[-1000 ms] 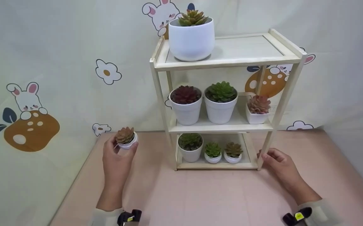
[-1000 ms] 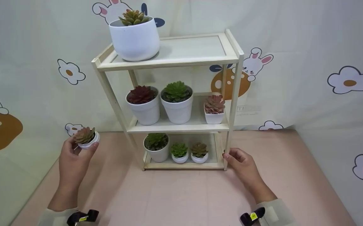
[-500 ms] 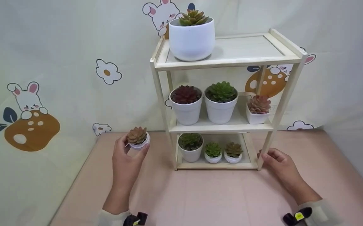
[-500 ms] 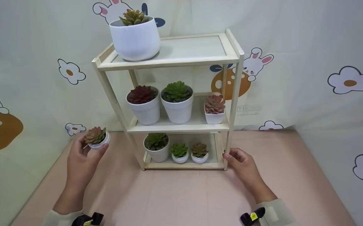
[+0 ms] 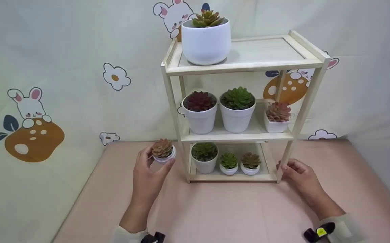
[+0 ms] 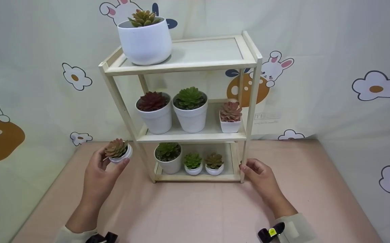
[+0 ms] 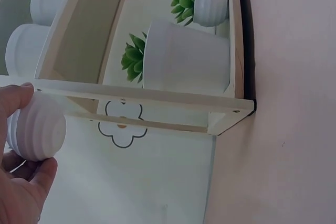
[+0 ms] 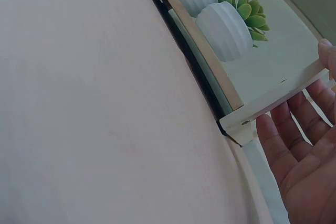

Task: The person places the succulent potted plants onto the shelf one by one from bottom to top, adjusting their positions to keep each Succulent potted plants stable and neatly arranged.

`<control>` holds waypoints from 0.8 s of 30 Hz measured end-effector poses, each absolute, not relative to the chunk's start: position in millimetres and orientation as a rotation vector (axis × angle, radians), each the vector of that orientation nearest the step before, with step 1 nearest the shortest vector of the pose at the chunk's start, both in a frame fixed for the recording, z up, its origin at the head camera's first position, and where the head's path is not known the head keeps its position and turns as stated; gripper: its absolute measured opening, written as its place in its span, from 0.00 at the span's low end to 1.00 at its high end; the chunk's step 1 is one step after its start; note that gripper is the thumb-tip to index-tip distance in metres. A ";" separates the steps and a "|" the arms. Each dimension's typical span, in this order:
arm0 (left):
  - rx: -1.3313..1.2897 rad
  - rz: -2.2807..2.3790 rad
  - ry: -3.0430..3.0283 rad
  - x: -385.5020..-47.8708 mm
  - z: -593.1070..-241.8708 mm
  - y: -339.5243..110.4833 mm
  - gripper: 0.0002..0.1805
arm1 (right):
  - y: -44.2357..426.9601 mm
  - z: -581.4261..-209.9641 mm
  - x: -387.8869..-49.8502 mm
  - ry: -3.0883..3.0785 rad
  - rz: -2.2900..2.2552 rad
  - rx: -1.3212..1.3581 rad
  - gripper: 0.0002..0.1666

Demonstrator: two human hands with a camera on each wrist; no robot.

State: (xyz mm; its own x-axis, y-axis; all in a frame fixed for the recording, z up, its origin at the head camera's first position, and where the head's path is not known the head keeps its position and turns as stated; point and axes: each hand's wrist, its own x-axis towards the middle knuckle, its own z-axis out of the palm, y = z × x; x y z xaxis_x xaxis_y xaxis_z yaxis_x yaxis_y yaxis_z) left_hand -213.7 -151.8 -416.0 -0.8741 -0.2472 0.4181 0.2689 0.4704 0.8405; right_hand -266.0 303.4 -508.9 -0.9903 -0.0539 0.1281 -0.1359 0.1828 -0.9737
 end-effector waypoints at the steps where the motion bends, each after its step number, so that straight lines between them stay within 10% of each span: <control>1: -0.031 -1.397 -2.228 -213.1 -416.0 -150.9 0.39 | 302.8 -508.7 -265.7 -2.358 1.963 0.191 0.24; 24: -0.061 -1.422 -2.224 -200.8 -408.8 -128.3 0.39 | 305.2 -511.2 -268.0 -2.387 1.923 0.183 0.25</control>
State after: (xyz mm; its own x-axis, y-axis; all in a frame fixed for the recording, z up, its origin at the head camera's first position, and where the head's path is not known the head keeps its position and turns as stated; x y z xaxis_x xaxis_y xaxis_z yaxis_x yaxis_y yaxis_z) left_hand -200.8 -128.3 -408.8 -0.8758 -0.2226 0.4283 0.2952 0.4549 0.8402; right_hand -268.0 305.2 -511.2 -0.9904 -0.0484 0.1293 -0.1367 0.2095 -0.9682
